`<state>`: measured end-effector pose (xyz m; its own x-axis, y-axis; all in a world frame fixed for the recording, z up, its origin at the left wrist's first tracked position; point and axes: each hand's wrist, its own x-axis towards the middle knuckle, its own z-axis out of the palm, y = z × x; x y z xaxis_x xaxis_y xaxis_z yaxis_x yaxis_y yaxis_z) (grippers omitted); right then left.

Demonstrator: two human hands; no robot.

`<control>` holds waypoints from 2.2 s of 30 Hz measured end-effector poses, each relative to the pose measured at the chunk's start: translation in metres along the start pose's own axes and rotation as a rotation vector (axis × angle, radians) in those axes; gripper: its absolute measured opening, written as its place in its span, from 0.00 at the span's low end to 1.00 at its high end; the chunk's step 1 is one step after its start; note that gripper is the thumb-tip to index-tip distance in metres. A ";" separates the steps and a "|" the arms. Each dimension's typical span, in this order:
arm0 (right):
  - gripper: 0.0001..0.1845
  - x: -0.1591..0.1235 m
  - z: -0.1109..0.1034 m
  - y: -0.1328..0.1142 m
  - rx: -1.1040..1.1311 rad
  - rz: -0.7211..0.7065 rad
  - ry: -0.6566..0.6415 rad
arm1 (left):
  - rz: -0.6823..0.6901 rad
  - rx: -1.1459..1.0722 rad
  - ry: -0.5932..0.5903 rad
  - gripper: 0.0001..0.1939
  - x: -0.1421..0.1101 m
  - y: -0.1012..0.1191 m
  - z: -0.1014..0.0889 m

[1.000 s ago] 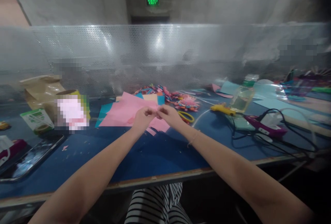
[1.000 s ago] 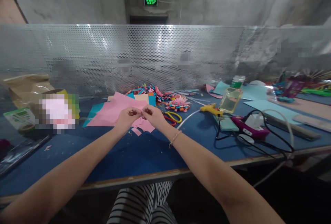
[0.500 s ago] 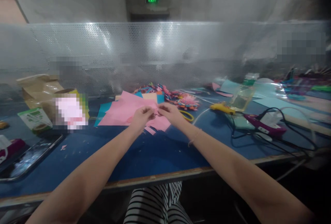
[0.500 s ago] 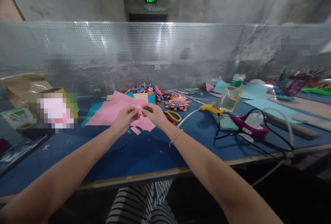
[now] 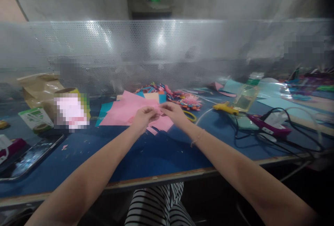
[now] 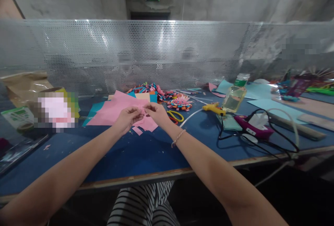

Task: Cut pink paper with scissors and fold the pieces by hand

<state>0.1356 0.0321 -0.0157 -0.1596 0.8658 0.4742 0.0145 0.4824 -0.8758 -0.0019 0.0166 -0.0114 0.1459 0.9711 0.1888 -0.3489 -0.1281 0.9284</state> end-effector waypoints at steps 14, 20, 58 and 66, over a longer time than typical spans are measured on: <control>0.09 0.001 0.002 0.005 -0.073 -0.122 -0.003 | 0.142 0.012 -0.023 0.10 0.001 -0.002 -0.001; 0.07 0.000 0.001 0.000 -0.171 -0.219 0.025 | 0.071 -0.053 0.015 0.09 -0.001 0.005 0.004; 0.10 -0.004 0.000 -0.011 0.012 0.006 -0.012 | -0.054 -0.042 -0.055 0.12 -0.003 0.010 0.002; 0.07 -0.001 -0.003 -0.002 0.038 0.028 -0.058 | -0.061 -0.017 -0.035 0.12 -0.004 0.010 0.003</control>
<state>0.1387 0.0310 -0.0145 -0.2170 0.8693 0.4442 -0.0176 0.4515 -0.8921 -0.0031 0.0107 -0.0023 0.1991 0.9695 0.1432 -0.3543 -0.0650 0.9329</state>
